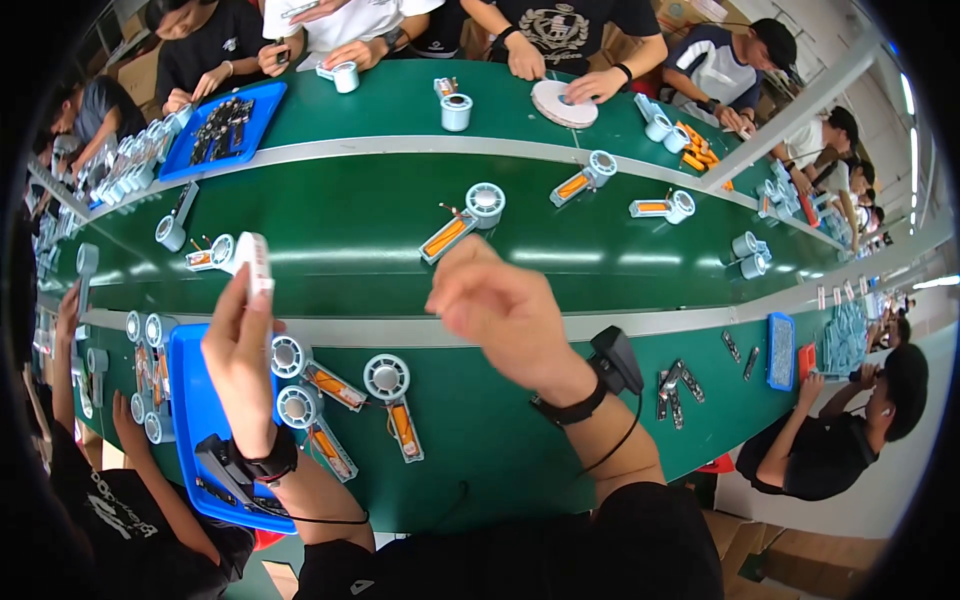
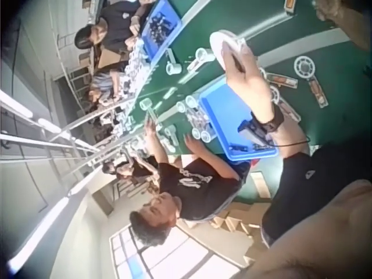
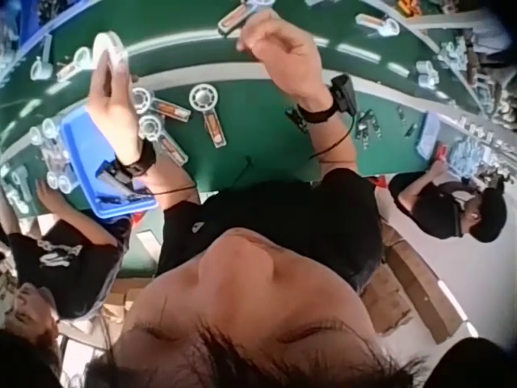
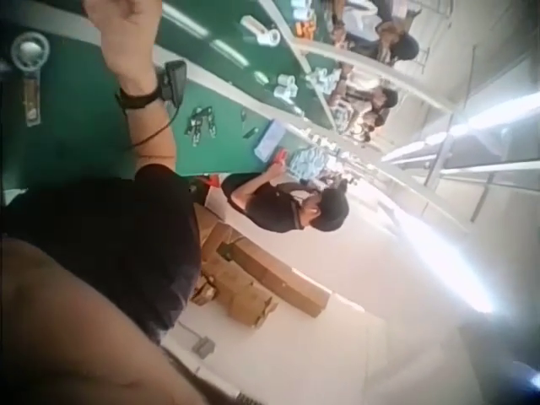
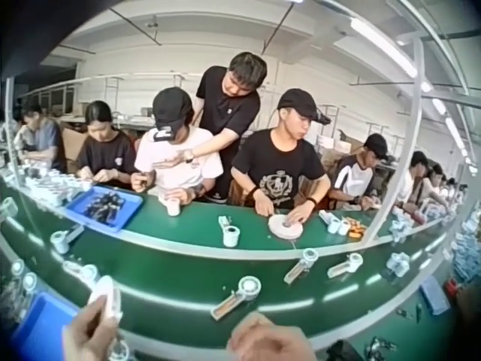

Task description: The person peels small pieces of tape from a roll and applies them to batteries inside handheld fan housings before setting them back on the assembly line.

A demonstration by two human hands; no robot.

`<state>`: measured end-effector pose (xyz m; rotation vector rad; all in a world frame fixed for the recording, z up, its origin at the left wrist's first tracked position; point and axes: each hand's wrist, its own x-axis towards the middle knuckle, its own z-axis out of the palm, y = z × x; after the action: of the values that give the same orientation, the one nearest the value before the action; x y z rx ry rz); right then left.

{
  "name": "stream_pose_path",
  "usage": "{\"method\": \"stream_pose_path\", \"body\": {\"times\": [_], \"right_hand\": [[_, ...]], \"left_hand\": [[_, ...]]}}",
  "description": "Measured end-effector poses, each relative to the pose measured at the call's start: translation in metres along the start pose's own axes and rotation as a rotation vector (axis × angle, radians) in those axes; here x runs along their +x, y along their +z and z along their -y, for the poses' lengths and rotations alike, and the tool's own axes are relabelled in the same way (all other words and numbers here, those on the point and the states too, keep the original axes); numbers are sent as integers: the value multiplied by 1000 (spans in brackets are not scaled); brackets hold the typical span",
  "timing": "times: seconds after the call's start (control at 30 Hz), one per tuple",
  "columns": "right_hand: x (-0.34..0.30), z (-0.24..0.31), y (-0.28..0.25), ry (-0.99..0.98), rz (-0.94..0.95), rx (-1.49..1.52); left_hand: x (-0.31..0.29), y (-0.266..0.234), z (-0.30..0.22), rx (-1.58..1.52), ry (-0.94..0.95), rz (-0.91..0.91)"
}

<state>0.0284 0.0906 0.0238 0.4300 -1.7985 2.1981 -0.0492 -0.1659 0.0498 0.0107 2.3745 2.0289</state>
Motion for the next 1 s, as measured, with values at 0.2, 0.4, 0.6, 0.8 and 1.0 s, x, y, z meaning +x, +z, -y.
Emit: {"method": "stream_pose_path", "body": {"times": [0.2, 0.4, 0.6, 0.8, 1.0], "right_hand": [[42, -73, -28, 360, -256, -196], [58, -116, -40, 338, -146, -604], [87, -127, -38, 510, 53, -644], [111, -131, -32, 481, 345, -915], [127, -119, -14, 584, 445, -824]], "left_hand": [[-5, 0, -1, -328, 170, 40], [-2, -9, -3, -344, 187, 88], [2, -20, 0, -368, 185, 60], [1, -25, 1, -439, 183, 91], [2, -26, 3, -391, 186, 86]]}}
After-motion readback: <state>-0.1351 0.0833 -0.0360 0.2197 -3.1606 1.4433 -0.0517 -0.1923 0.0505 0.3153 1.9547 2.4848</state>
